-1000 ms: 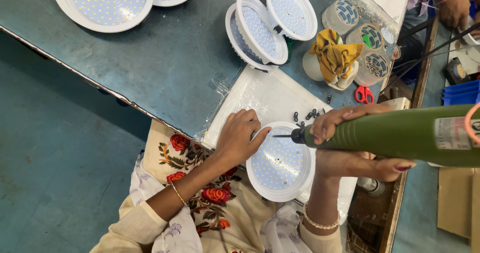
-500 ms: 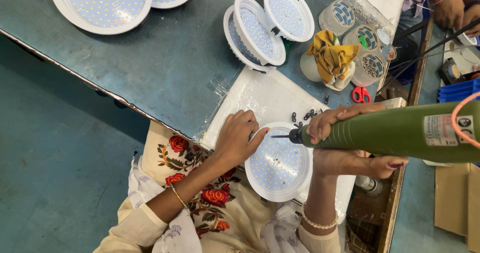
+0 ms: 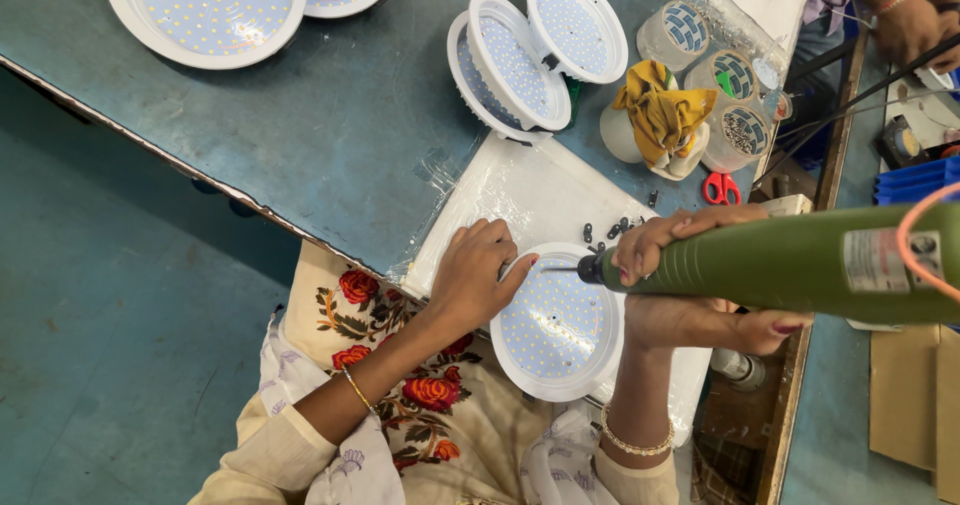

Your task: The person uses a green electric screwdriver to fasten screws into the center of white circular LED light panels. They handle multiple panels, placing finished ones into a stack and picking up new ones from the table.

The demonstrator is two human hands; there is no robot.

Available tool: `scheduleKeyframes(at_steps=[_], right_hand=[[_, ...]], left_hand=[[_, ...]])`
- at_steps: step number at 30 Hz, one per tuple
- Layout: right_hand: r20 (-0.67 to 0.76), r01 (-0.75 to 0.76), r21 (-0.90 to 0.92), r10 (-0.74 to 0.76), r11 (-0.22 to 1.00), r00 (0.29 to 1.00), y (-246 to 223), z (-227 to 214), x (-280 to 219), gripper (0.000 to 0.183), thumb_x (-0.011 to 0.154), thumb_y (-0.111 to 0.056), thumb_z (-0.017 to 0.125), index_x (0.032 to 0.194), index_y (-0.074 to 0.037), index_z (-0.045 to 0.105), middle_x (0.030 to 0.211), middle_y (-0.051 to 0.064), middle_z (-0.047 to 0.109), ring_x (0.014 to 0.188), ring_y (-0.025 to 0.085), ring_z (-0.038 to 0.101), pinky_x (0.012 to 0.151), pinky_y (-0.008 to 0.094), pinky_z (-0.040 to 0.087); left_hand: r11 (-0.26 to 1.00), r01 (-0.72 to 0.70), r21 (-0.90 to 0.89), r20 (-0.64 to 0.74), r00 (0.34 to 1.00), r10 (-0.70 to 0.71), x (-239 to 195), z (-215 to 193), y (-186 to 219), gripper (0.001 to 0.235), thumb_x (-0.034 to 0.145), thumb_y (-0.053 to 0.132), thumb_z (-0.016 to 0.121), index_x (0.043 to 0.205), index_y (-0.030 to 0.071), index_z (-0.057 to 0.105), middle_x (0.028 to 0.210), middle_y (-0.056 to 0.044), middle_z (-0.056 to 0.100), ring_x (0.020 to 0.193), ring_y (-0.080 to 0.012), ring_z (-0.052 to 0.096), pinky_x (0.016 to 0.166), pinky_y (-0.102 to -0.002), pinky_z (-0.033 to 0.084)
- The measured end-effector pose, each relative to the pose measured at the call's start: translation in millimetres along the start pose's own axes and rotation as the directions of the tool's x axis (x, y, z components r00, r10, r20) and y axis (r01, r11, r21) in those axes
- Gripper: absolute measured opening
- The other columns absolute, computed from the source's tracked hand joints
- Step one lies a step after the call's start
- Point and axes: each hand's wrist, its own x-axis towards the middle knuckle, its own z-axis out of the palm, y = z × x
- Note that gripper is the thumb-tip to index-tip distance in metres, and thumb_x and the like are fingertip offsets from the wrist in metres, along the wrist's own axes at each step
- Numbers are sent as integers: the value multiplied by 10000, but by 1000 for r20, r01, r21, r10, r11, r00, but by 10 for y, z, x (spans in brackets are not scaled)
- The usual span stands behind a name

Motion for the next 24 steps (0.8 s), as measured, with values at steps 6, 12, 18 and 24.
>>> scheduleKeyframes(at_steps=[6, 12, 18, 24], right_hand=[[0, -7, 75, 7, 997, 1000, 46, -90, 8, 1020, 721, -998, 381, 952, -5, 390, 555, 112, 408, 415, 210, 427, 403, 327, 408], [-14, 24, 234, -21, 972, 1000, -32, -610, 211, 1018, 763, -955, 307, 972, 34, 423, 711, 176, 465, 501, 248, 490, 445, 358, 427], [-35, 88, 84, -85, 993, 996, -117, -869, 112, 969, 839, -933, 332, 901, 32, 395, 632, 164, 426, 499, 257, 466, 478, 379, 402], [-55, 37, -20, -38, 999, 998, -254, -800, 67, 971, 818, -947, 364, 896, 21, 370, 591, 143, 380, 493, 247, 398, 461, 355, 376]], left_hand=[[1000, -23, 3, -34, 999, 23, 3, 9, 13, 347, 958, 238, 676, 699, 8, 644, 835, -112, 563, 846, -297, 539, 809, -432, 425], [1000, 3, -31, 9, 1000, -2, 30, -28, 36, 346, 961, 234, 676, 698, 11, 641, 820, -109, 570, 835, -295, 552, 807, -433, 430], [997, 36, -61, -7, 999, -37, 32, -50, 51, 249, 944, 224, 697, 817, 23, 623, 854, -108, 586, 854, -298, 563, 816, -430, 449], [978, 51, -204, 22, 999, -48, 35, -144, 75, 179, 911, 150, 687, 1039, 45, 620, 884, -83, 609, 858, -263, 600, 815, -400, 473]])
